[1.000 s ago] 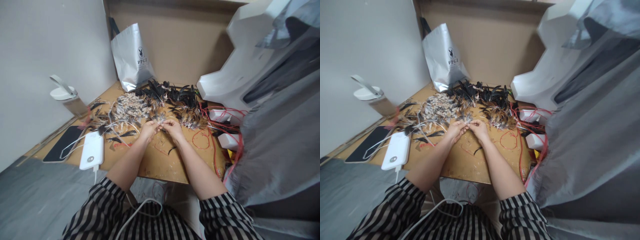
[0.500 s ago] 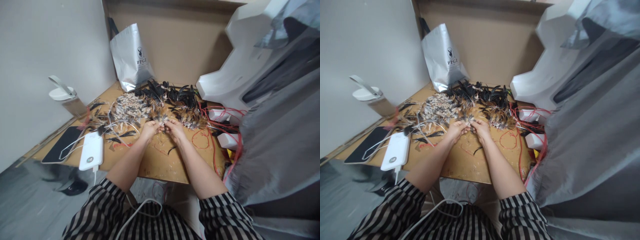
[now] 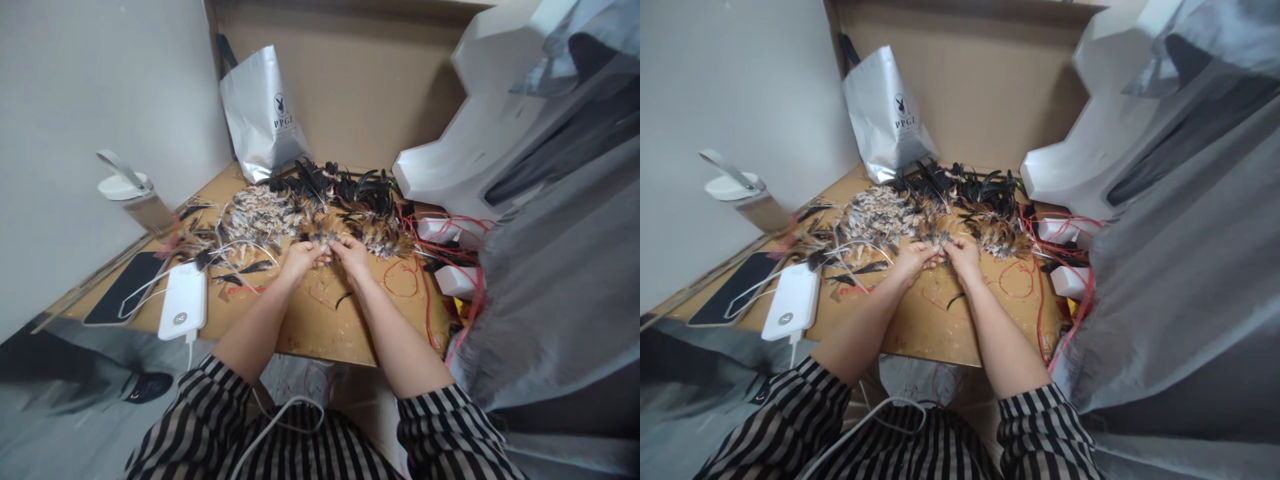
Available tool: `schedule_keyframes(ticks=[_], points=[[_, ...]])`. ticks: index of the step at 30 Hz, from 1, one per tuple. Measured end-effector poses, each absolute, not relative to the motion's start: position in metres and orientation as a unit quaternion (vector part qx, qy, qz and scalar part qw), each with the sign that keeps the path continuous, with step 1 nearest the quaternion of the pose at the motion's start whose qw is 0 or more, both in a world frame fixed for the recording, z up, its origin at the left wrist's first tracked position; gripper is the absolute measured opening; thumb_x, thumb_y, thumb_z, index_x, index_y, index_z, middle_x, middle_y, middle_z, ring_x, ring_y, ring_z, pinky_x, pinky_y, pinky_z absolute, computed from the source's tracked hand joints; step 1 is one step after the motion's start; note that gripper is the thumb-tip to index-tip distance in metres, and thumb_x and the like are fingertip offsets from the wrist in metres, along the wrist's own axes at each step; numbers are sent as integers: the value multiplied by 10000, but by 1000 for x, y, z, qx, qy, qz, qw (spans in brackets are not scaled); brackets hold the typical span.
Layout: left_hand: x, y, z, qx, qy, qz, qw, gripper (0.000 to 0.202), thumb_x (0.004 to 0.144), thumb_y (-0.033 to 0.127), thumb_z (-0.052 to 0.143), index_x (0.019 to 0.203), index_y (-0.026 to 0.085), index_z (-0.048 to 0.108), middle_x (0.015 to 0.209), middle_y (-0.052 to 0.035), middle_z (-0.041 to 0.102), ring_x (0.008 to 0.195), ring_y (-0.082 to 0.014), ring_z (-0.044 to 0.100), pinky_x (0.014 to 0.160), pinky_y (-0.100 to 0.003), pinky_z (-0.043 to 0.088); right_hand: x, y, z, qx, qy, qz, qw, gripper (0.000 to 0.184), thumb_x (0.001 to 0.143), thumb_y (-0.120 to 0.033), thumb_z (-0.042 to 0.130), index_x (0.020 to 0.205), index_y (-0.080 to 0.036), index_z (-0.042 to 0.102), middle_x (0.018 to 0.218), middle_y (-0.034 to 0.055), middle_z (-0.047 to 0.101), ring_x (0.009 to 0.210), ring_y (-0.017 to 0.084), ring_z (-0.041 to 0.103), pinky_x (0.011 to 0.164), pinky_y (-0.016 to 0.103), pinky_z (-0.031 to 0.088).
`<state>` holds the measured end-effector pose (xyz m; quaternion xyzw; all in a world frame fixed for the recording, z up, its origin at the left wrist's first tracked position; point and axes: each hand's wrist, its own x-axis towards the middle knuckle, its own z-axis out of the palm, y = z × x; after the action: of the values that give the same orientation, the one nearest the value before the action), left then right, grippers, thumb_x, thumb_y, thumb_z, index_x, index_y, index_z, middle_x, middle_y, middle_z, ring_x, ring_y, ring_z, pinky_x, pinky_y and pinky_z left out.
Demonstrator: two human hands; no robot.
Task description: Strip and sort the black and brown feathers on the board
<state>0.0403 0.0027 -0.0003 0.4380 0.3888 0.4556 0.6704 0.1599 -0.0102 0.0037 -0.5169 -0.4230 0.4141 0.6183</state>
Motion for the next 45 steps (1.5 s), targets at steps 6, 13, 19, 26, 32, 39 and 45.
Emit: schedule_keyframes(ticks=[6,13,19,26,32,39,45], points=[[43,2,0,461,407,458,642,280,595,330,740,631,81,619,636,-77,657,514,-84,581,499,-178,418,156,-10,2,-519,-403,419,627,287,562,-357,679,513,-182,456,423,-72,437,401,58,319,430,216,237],[41,3,0,451,414,459,644,285,611,338,728,635,74,623,587,-74,643,494,-83,569,482,-176,408,155,-14,8,-502,-389,485,601,284,540,-390,710,561,-159,546,447,-46,507,399,57,376,415,206,266],[40,5,-2,435,395,454,670,253,613,312,729,635,75,644,566,-68,637,480,-69,557,489,-163,415,158,-14,10,-497,-377,503,598,249,515,-343,721,612,-151,596,454,-46,522,400,54,386,417,203,284],[37,9,-8,413,380,454,692,188,662,264,694,673,80,663,609,-80,656,498,-70,572,486,-149,420,158,-12,8,-504,-383,498,593,214,527,-336,691,588,-160,586,431,-53,489,393,54,362,412,205,257],[34,9,-9,375,361,448,727,144,678,218,688,723,83,665,668,-84,671,537,-69,592,491,-138,430,161,-10,2,-488,-390,488,609,223,559,-366,681,611,-171,586,442,-59,466,398,60,346,424,214,256],[34,8,-10,388,346,422,743,141,690,198,680,750,72,661,681,-85,668,532,-66,586,498,-146,434,160,-11,3,-498,-408,452,617,221,559,-367,677,608,-171,588,490,-44,503,448,75,382,471,222,306],[35,7,-9,391,333,418,749,141,697,207,676,730,71,662,667,-81,661,536,-55,580,503,-133,431,159,-9,0,-505,-433,419,618,196,590,-347,651,630,-163,593,548,-36,540,488,81,424,510,220,341]])
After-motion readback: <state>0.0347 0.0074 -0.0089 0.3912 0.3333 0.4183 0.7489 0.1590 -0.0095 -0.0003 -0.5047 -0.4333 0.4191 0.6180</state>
